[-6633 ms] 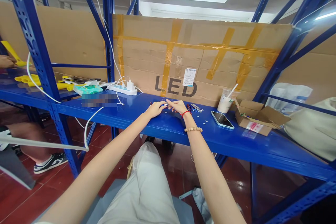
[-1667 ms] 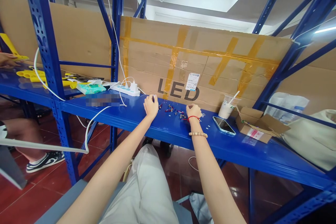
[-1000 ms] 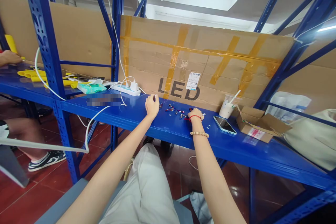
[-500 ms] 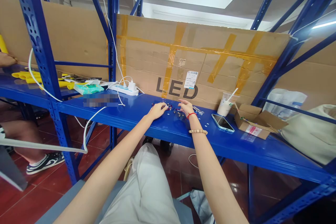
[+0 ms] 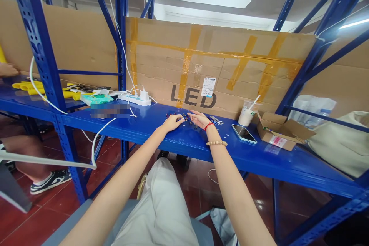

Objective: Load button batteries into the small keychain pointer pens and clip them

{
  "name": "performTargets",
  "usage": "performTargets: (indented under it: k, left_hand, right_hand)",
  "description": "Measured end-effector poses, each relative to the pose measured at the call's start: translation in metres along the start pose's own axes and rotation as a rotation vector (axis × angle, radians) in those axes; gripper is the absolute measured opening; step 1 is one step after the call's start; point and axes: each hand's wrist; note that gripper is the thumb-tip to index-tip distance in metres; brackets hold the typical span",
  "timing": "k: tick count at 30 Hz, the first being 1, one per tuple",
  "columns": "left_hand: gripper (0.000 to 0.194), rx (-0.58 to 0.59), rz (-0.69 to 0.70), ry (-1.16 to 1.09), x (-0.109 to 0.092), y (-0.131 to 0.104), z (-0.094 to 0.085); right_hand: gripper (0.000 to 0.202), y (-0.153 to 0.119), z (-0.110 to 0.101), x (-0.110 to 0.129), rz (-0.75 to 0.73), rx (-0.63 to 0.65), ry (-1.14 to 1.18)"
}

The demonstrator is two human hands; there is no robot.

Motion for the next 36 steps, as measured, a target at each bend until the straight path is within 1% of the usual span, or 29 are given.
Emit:
performTargets:
  k: [2,5,8,11,13,15,17,19,22,24,27,29,32,34,36]
  left_hand:
    - [0.026,0.008,-0.005,0.005,0.000,0.000,0.000]
    - [0.026,0.011,-0.010,0.009,0.000,0.000,-0.001]
    - [0.028,-0.017,-0.063,-0.011,-0.001,0.001,-0.002]
    - [0.027,-0.112,-0.137,-0.069,-0.004,0.001,-0.003]
    - [0.026,-0.151,-0.174,-0.125,-0.007,0.000,-0.004]
    - [0.026,-0.144,-0.219,-0.194,-0.010,0.000,-0.004]
    - [0.024,-0.116,-0.254,-0.270,-0.012,-0.001,-0.004]
    - [0.020,-0.093,-0.251,-0.325,-0.014,-0.001,-0.004]
    - [0.019,-0.096,-0.197,-0.340,-0.015,-0.002,-0.004]
    - [0.019,-0.121,-0.163,-0.348,-0.015,-0.001,-0.004]
    - [0.017,-0.150,-0.148,-0.438,-0.015,0.000,-0.004]
    - [0.016,-0.152,-0.160,-0.521,-0.015,0.001,-0.003]
    - [0.016,-0.138,-0.165,-0.591,-0.012,0.003,-0.001]
    - [0.016,-0.133,-0.168,-0.601,-0.009,0.004,0.000]
    - [0.015,-0.127,-0.184,-0.598,-0.007,0.004,0.001]
  right_hand:
    - [0.039,0.000,0.001,-0.001,0.015,0.023,0.003]
    - [0.042,-0.003,0.003,0.000,0.001,0.107,-0.008]
    - [0.049,-0.006,0.007,0.002,0.009,0.161,-0.013]
    - [0.062,-0.008,0.008,0.002,0.006,0.144,0.034]
    - [0.067,-0.008,0.009,0.003,-0.010,0.119,0.083]
    - [0.067,-0.007,0.008,0.003,-0.010,0.130,0.115]
    - [0.063,-0.006,0.008,0.003,0.023,0.182,0.115]
    - [0.059,-0.005,0.008,0.002,0.067,0.244,0.088]
    - [0.056,-0.002,0.007,-0.001,0.095,0.333,0.035]
    - [0.056,0.000,0.006,-0.004,0.069,0.377,0.006]
    - [0.056,0.001,0.003,-0.006,0.000,0.410,-0.043]
    - [0.054,0.001,0.002,-0.006,-0.034,0.410,-0.087]
    - [0.045,0.001,0.003,-0.006,-0.087,0.340,-0.200]
    - [0.038,0.003,0.003,-0.008,-0.158,0.278,-0.314]
    - [0.035,0.005,0.004,-0.010,-0.255,0.255,-0.418]
Point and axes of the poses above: each hand's wrist, its own y-axis towards the middle knuckle, its own z-axis out of the palm, x = y × z, and after that the axes turned 2 degrees about -z, right-handed
